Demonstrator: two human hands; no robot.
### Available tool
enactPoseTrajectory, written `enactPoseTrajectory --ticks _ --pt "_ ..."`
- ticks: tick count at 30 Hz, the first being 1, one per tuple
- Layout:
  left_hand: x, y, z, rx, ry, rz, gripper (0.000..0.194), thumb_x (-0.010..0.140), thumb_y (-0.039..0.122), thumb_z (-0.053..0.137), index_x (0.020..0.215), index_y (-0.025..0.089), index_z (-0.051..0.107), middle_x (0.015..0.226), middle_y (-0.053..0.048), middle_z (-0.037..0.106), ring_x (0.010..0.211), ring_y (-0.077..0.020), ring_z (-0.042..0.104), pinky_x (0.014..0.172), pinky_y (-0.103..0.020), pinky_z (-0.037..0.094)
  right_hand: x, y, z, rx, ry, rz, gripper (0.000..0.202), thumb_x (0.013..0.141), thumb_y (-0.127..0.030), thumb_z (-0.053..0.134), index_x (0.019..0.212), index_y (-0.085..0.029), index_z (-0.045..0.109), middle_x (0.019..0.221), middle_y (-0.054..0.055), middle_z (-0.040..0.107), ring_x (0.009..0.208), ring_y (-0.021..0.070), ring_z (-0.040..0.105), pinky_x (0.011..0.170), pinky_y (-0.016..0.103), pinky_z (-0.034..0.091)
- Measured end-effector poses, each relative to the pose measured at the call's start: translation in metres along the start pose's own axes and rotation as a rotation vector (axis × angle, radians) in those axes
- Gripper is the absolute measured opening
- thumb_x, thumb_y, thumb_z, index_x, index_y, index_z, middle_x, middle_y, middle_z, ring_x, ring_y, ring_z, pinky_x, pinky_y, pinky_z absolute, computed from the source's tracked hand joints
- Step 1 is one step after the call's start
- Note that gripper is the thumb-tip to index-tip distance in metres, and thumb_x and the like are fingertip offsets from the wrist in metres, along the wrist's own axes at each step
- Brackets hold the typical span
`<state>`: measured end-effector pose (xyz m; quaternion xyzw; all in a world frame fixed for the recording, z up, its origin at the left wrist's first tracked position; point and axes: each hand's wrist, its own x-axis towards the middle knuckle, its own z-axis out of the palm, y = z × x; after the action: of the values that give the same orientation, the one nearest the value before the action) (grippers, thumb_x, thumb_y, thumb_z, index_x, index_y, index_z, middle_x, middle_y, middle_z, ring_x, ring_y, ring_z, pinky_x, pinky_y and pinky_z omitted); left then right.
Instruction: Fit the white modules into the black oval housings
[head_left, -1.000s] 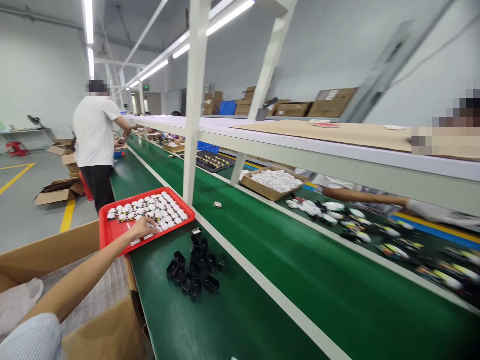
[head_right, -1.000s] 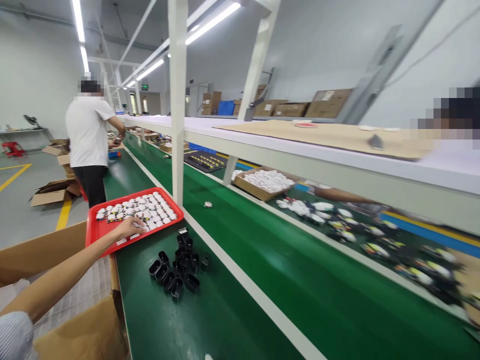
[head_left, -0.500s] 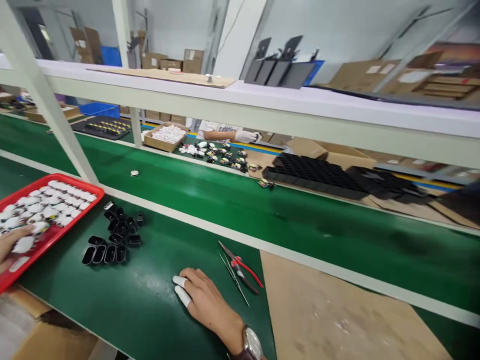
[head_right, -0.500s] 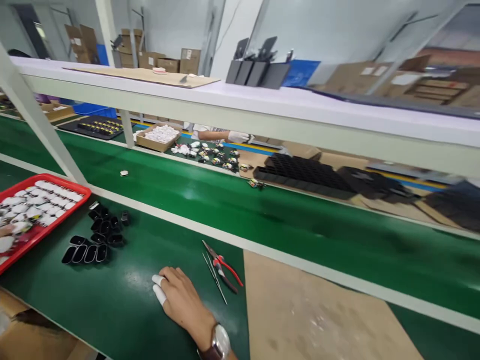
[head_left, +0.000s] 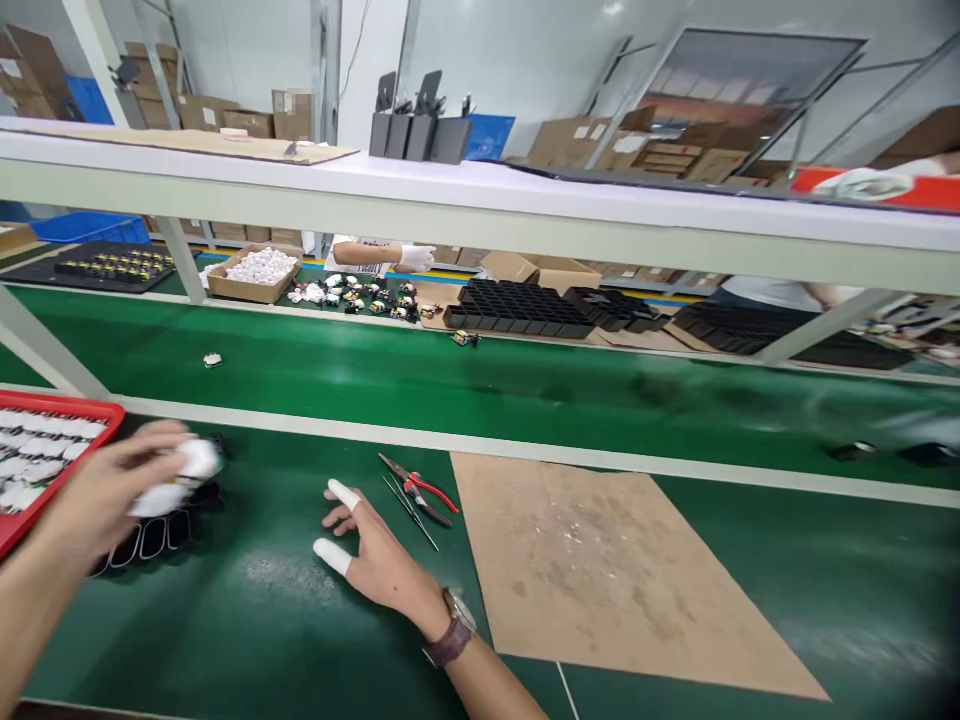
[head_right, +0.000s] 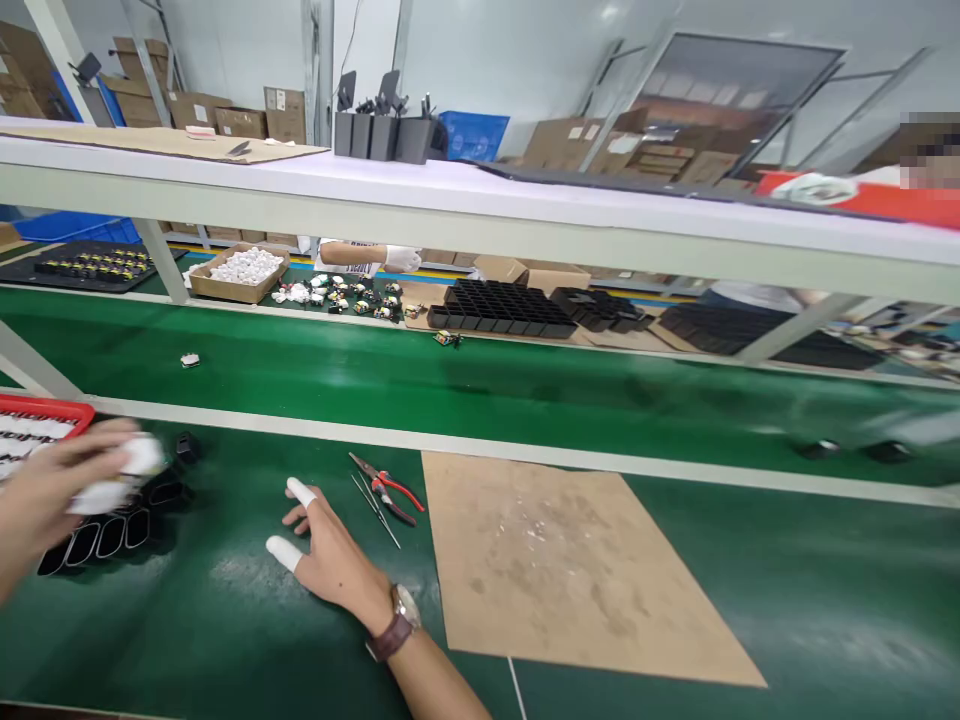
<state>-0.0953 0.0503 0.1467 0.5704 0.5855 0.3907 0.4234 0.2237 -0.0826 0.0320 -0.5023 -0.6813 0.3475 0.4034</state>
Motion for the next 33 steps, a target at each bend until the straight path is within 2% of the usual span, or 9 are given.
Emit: enactPoseTrajectory --ticks 2,4,8,11,14,16,20,27,33 --pt "0.005 -0.006 0.074 -0.063 -0.305 0.07 0.051 0.056 0.062 0.095 0.087 0.022 0.086 0.131 -0.009 0.069 0.108 -0.034 0.071 0.081 -0.039 0.063 0.004 0.009 0.007 0.111 0.086 0.026 0.086 0.096 -0.024 0.071 0.164 -0.031 0.019 0.155 0.015 0.048 0.117 0.0195 0.067 0.1 0.041 0.061" --pt "0.007 -0.018 0.139 0.018 -0.461 0.175 0.043 0.064 0.058 0.093 0.089 0.024 0.088 0.123 -0.011 0.068 0.106 -0.0306 0.069 0.092 -0.04 0.06 0.006 0.02 0.007 0.162 0.153 0.073 0.086 0.096 -0.022 0.069 0.164 -0.03 0.017 0.154 0.016 0.05 0.119 0.0203 0.068 0.099 0.041 0.062" --pt "0.008 -0.043 0.209 0.089 -0.604 0.356 0.033 0.081 0.053 0.085 0.099 0.026 0.088 0.114 -0.01 0.067 0.107 -0.0276 0.066 0.1 -0.04 0.056 0.002 0.045 -0.009 -0.068 0.204 0.172 0.064 0.098 -0.018 0.064 0.156 -0.02 0.036 0.126 0.013 0.066 0.098 0.0191 0.073 0.085 0.036 0.065" --pt "0.008 -0.051 0.216 0.123 -0.668 0.422 0.04 0.1 0.05 0.064 0.129 0.027 0.078 0.126 -0.011 0.066 0.104 -0.0252 0.068 0.098 -0.04 0.059 -0.002 0.052 -0.022 -0.24 0.2 0.193 0.046 0.098 -0.016 0.059 0.143 -0.017 0.053 0.11 0.01 0.067 0.084 0.0193 0.07 0.082 0.038 0.065" --pt "0.011 -0.051 0.208 0.257 -0.672 0.547 0.048 0.11 0.04 0.044 0.154 0.029 0.058 0.151 -0.01 0.057 0.114 -0.0251 0.068 0.107 -0.041 0.056 -0.005 0.047 -0.03 -0.32 0.168 0.166 0.035 0.1 -0.016 0.054 0.135 -0.017 0.06 0.119 0.013 0.063 0.092 0.0231 0.07 0.09 0.044 0.063" --pt "0.014 -0.05 0.201 0.388 -0.599 0.601 0.054 0.11 0.035 0.043 0.163 0.029 0.043 0.163 -0.01 0.046 0.119 -0.0249 0.067 0.111 -0.04 0.054 -0.006 0.041 -0.033 -0.364 0.148 0.152 0.027 0.1 -0.015 0.053 0.125 -0.018 0.064 0.128 0.015 0.061 0.104 0.0271 0.07 0.096 0.046 0.061" --pt "0.012 -0.051 0.187 0.715 -0.442 0.6 0.073 0.106 0.037 0.051 0.17 0.035 0.018 0.168 -0.013 0.034 0.101 -0.0251 0.075 0.087 -0.039 0.063 -0.011 0.035 -0.037 -0.496 0.1 0.11 0.024 0.097 -0.01 0.053 0.116 -0.018 0.066 0.139 0.018 0.057 0.125 0.0349 0.063 0.105 0.053 0.058" --pt "0.004 -0.046 0.172 1.052 -0.393 0.534 0.088 0.097 0.048 0.068 0.17 0.035 0.02 0.146 -0.017 0.052 0.111 -0.0369 0.071 0.076 -0.035 0.06 -0.005 0.037 -0.047 -0.593 0.068 0.008 0.036 0.101 -0.012 0.051 0.135 -0.019 0.061 0.147 0.017 0.055 0.138 0.0364 0.055 0.114 0.059 0.051" --pt "0.018 -0.037 0.185 1.055 -0.471 0.428 0.107 0.08 0.046 0.087 0.168 0.034 0.027 0.141 -0.018 0.055 0.122 -0.0424 0.062 0.084 -0.038 0.057 0.069 0.041 -0.053 -0.514 0.001 -0.019 0.043 0.102 -0.012 0.053 0.145 -0.014 0.055 0.15 0.018 0.055 0.137 0.032 0.054 0.119 0.053 0.046"
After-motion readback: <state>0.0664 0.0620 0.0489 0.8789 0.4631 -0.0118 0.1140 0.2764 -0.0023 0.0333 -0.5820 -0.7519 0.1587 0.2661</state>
